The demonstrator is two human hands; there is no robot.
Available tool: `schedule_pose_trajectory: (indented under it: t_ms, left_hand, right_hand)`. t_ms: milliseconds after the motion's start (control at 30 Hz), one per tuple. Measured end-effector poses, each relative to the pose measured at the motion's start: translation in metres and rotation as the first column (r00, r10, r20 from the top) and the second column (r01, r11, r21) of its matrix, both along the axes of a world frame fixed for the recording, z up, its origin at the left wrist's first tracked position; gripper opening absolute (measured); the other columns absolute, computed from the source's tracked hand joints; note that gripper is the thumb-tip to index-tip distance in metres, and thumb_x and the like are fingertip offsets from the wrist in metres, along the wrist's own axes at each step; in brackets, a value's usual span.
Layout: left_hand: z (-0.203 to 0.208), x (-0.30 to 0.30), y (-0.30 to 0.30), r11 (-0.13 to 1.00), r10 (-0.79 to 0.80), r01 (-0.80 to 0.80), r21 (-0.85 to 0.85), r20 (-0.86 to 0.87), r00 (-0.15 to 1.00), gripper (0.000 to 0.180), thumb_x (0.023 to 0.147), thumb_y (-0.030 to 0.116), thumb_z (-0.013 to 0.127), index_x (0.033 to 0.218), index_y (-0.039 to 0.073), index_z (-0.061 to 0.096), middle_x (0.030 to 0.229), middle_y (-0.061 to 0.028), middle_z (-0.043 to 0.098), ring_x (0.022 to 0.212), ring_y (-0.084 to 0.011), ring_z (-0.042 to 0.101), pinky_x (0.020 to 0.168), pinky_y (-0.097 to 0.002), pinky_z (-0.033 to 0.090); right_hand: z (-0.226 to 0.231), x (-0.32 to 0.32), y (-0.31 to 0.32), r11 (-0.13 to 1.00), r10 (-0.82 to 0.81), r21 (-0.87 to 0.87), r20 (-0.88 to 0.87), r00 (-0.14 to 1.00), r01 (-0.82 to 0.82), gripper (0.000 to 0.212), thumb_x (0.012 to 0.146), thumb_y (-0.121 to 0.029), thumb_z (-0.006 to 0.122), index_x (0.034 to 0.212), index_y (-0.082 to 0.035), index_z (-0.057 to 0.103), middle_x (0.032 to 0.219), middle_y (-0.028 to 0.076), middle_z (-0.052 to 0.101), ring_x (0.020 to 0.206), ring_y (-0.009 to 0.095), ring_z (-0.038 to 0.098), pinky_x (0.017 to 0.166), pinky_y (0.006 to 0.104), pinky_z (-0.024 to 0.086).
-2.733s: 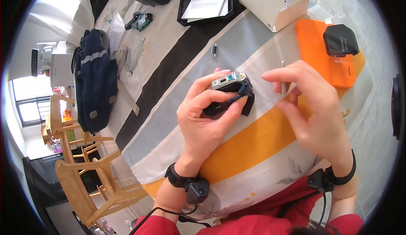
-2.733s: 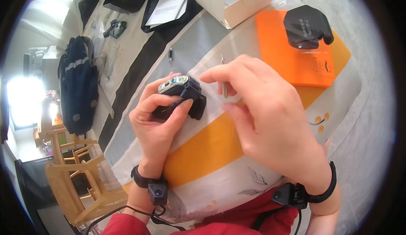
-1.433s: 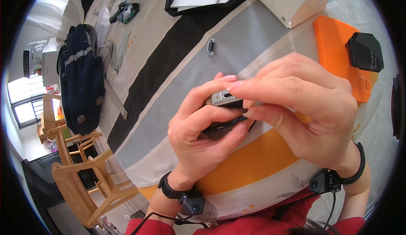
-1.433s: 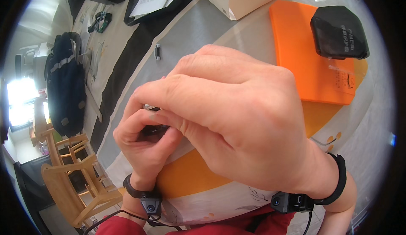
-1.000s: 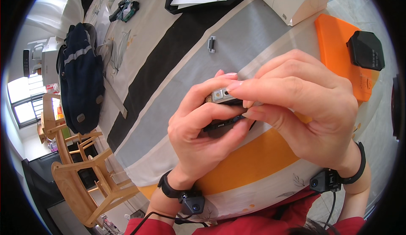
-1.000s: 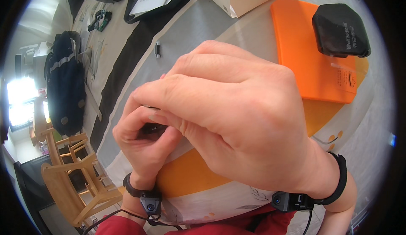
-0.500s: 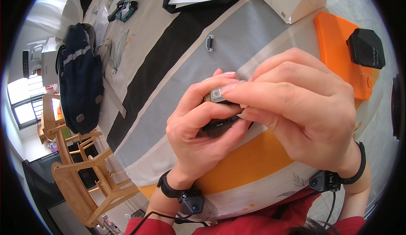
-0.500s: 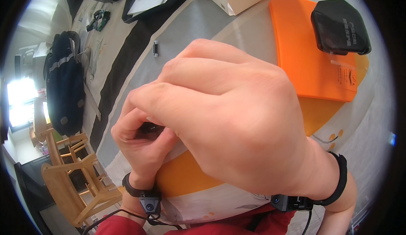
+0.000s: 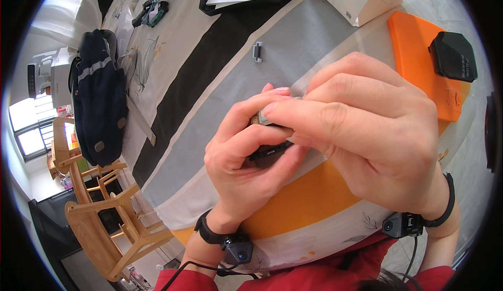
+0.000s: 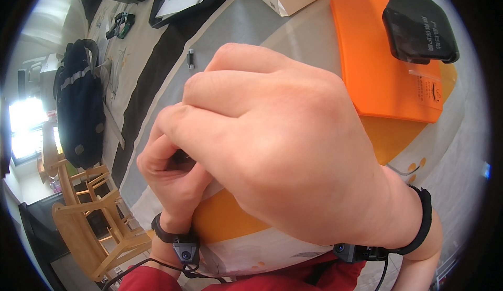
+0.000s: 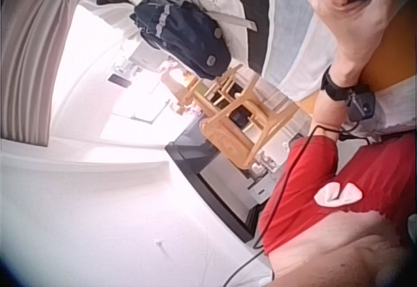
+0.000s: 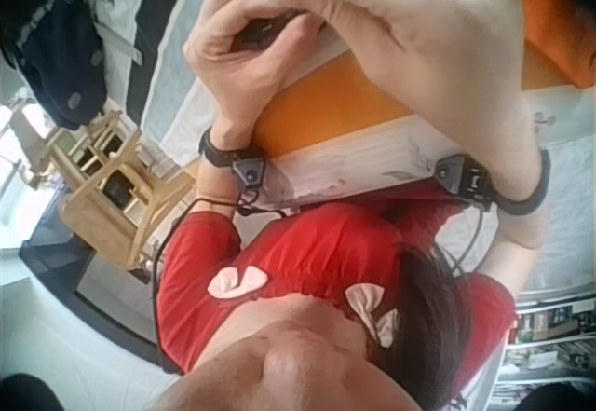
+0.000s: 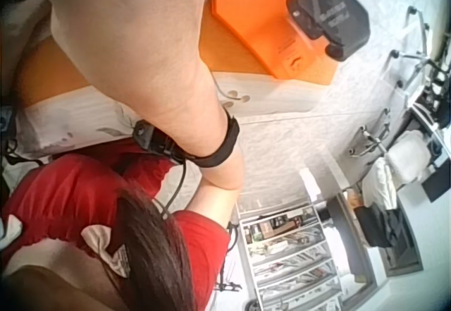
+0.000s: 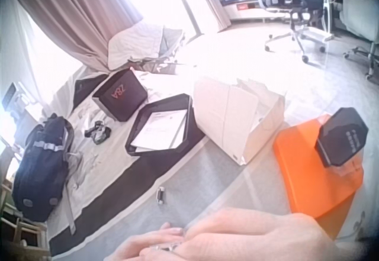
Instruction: Unpack and organize toy electronic watches and their accessories into a box and place the box on a shelf.
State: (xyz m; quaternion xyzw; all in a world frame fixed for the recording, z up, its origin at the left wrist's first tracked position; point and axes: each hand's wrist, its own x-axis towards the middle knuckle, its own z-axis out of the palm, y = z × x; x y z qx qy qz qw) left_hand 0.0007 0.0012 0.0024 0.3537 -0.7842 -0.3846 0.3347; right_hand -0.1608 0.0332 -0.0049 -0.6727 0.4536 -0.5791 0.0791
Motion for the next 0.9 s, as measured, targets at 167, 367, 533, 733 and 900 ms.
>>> schedule_pose_trajectory:
  t_ms: [167,367,533,733,900]
  left_hand:
    - [-0.001,0.000,0.001,1.000,0.007,-0.007,0.016,-0.008,1.000,0.016,0.062,-0.005,0.076,0.074,-0.001,0.065,0.102,-0.0171,0.065,0.099,-0.0276,0.065,0.096,-0.0451,0.048]
    - [-0.001,0.001,0.000,1.000,0.001,-0.001,0.003,0.003,1.000,0.017,0.062,-0.005,0.076,0.076,-0.001,0.066,0.103,-0.0169,0.065,0.099,-0.0277,0.065,0.097,-0.0446,0.047]
    - [-0.001,0.000,0.001,1.000,0.004,-0.004,0.015,-0.001,1.000,0.017,0.063,-0.006,0.075,0.076,-0.001,0.066,0.103,-0.0169,0.065,0.099,-0.0278,0.065,0.097,-0.0445,0.047]
    - [0.000,0.002,0.000,0.997,-0.004,0.004,0.071,-0.010,1.000,0.016,0.064,-0.007,0.074,0.077,-0.002,0.066,0.104,-0.0166,0.064,0.102,-0.0283,0.064,0.099,-0.0445,0.045]
    - [0.000,0.002,0.003,0.988,0.010,-0.003,0.153,-0.046,0.999,0.014,0.067,-0.007,0.073,0.077,-0.002,0.065,0.109,-0.0161,0.063,0.107,-0.0284,0.062,0.102,-0.0439,0.043]
  right_hand:
    - [0.002,-0.003,-0.002,0.998,0.007,-0.066,0.018,1.000,-0.006,0.029,0.062,-0.001,0.071,0.091,0.000,0.071,0.068,0.005,0.060,0.065,0.022,0.058,0.056,0.0283,0.048]
    - [0.009,-0.006,0.002,0.993,0.056,0.106,-0.049,0.997,-0.050,0.029,0.063,0.000,0.070,0.092,0.000,0.071,0.068,0.005,0.060,0.066,0.022,0.057,0.056,0.0283,0.047]
    - [0.013,-0.009,0.002,0.990,0.076,0.117,-0.019,0.997,-0.074,0.028,0.064,0.000,0.070,0.092,-0.001,0.071,0.068,0.004,0.060,0.066,0.022,0.057,0.056,0.0282,0.047]
    - [0.002,-0.022,-0.002,0.991,0.110,0.107,-0.257,0.960,-0.085,0.027,0.065,0.000,0.071,0.092,-0.002,0.071,0.068,0.003,0.061,0.066,0.020,0.058,0.057,0.0277,0.047]
    - [0.013,-0.009,0.002,0.979,0.098,0.178,0.047,0.994,-0.105,0.026,0.066,-0.001,0.071,0.092,-0.003,0.071,0.067,0.003,0.061,0.067,0.020,0.058,0.058,0.0276,0.047]
